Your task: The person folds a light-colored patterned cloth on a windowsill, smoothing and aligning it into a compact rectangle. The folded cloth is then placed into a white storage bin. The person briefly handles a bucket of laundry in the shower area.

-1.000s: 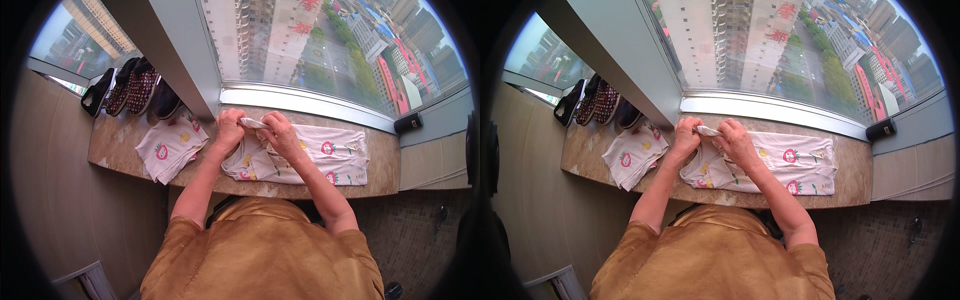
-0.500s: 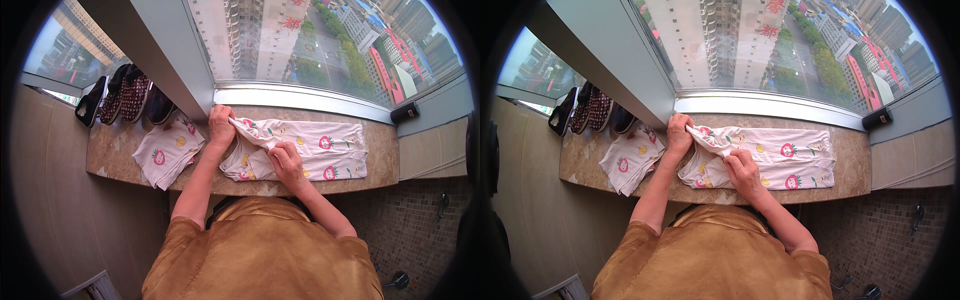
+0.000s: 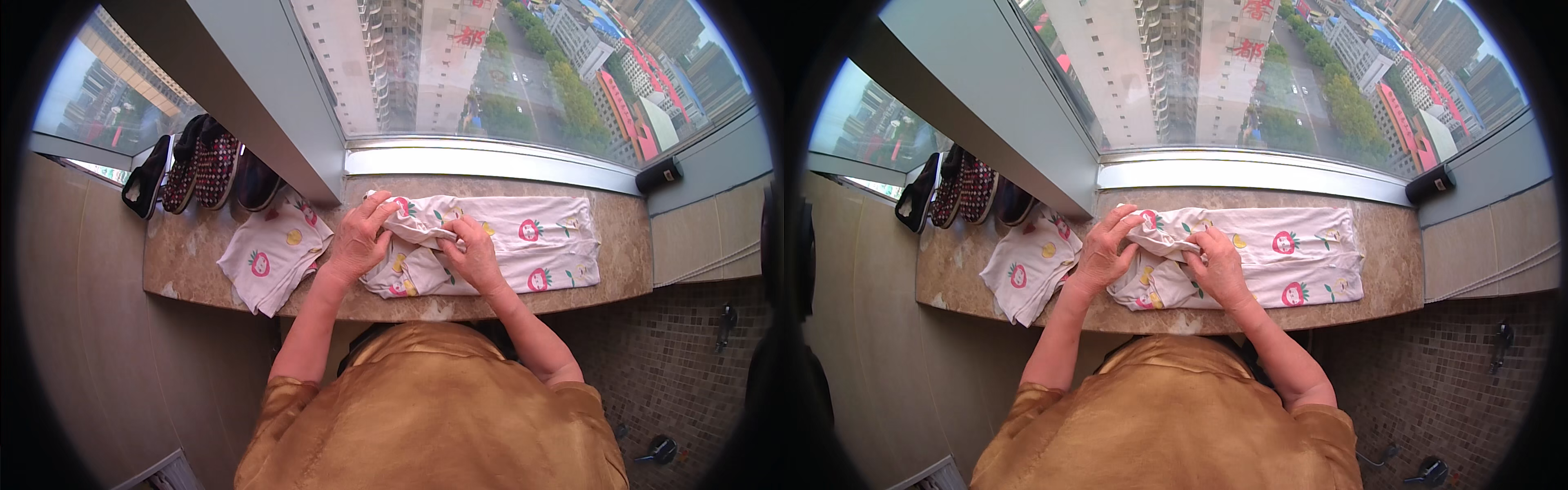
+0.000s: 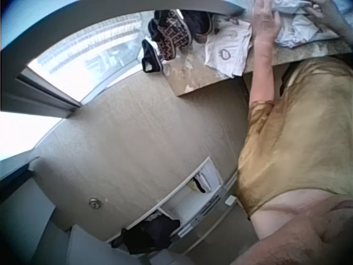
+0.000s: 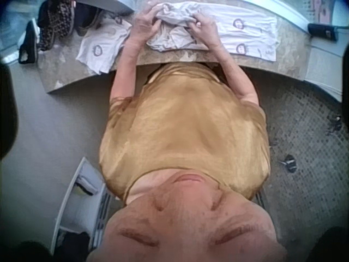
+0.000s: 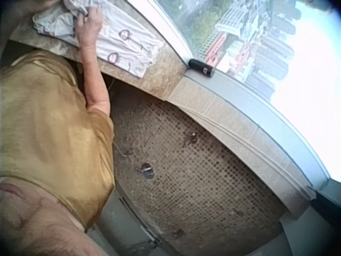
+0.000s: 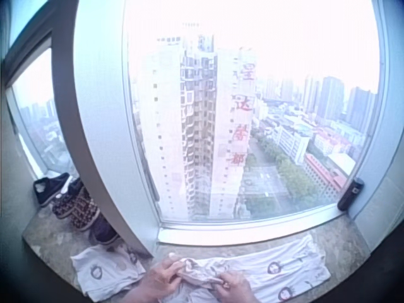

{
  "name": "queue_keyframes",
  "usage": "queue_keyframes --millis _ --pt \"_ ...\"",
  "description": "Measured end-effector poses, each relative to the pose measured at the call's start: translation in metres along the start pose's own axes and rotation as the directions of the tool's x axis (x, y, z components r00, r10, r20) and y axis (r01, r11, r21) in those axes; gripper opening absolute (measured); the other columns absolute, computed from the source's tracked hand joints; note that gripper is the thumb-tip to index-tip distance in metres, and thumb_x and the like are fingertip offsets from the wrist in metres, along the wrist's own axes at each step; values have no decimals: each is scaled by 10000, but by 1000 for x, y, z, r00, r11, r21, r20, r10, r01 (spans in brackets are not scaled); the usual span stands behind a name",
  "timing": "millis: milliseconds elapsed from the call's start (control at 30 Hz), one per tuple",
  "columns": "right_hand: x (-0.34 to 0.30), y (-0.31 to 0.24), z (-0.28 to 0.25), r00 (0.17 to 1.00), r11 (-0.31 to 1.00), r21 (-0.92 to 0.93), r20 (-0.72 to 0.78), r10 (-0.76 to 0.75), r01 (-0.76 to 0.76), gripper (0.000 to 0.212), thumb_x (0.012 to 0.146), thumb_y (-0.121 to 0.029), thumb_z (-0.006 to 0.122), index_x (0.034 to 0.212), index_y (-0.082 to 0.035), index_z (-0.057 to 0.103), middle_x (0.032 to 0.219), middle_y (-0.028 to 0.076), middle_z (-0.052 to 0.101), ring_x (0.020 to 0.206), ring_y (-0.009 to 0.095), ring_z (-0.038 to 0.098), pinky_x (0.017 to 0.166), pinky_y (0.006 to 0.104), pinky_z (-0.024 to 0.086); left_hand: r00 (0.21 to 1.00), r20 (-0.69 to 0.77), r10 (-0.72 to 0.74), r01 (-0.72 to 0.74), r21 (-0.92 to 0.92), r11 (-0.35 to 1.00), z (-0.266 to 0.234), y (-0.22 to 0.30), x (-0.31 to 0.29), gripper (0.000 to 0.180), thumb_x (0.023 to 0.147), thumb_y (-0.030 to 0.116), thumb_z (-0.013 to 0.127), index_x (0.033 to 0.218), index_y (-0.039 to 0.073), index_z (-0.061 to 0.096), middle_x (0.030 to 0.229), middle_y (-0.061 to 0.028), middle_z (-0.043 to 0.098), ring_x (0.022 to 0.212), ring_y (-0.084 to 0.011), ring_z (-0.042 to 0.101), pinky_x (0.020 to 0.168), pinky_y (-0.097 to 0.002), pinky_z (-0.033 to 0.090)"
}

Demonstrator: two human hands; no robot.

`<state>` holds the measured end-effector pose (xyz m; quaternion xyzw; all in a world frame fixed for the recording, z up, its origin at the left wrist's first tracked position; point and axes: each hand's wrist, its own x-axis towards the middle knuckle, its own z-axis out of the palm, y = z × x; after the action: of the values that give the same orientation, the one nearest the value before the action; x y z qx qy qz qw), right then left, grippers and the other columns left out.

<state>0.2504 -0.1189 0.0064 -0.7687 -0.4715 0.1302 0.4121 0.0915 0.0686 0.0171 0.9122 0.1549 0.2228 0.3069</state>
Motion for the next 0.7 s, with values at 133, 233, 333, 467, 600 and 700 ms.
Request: queue_keyframes --millis 133,233,333,467,600,700 --pt "7 -46 -3 890 898 -137 -137 -435 418 236 762 -20 742 986 -42 670 976 100 608 846 297 583 767 399 488 985 -51 162 -158 90 983 -14 24 0 520 700 70 766 1202 151 658 1302 -38 629 1110 -256 595 974 -402 418" --pt "9 -54 14 795 804 -100 -119 -594 586 246 781 -37 697 1022 -38 648 994 103 647 888 295 661 768 402 549 964 -38 263 -260 67 963 -3 6 -9 422 701 101 763 1117 136 704 1225 -28 675 1128 -259 589 990 -427 407" --pt "4 -57 18 814 811 -70 41 -579 580 228 811 -77 713 1023 -44 637 1001 99 658 822 279 679 684 376 561 967 30 251 -251 -2 968 2 -5 -20 303 728 110 733 1026 161 743 1164 -2 704 1192 -275 582 1105 -481 345" --pt "-3 -47 12 896 899 32 76 -438 437 161 877 -105 719 1009 -47 647 907 100 647 757 273 659 641 364 539 964 79 252 -250 -39 967 8 -17 -30 314 742 63 694 1026 183 755 1162 8 717 1287 -267 560 1195 -519 246" --pt "7 -18 9 961 952 137 -46 -271 275 163 909 -136 701 1030 -37 657 918 116 652 836 300 654 729 387 542 962 105 254 -250 -44 967 3 -18 -30 310 751 36 671 1017 168 759 1127 3 733 1325 -244 552 1217 -518 213" --pt "5 -6 14 989 968 244 112 -95 65 187 929 -161 684 1057 -26 665 944 121 667 916 300 647 816 401 520 964 110 241 -229 -116 967 -2 -15 -25 268 783 24 652 1001 142 755 1068 -12 744 1299 -246 579 1220 -523 210"
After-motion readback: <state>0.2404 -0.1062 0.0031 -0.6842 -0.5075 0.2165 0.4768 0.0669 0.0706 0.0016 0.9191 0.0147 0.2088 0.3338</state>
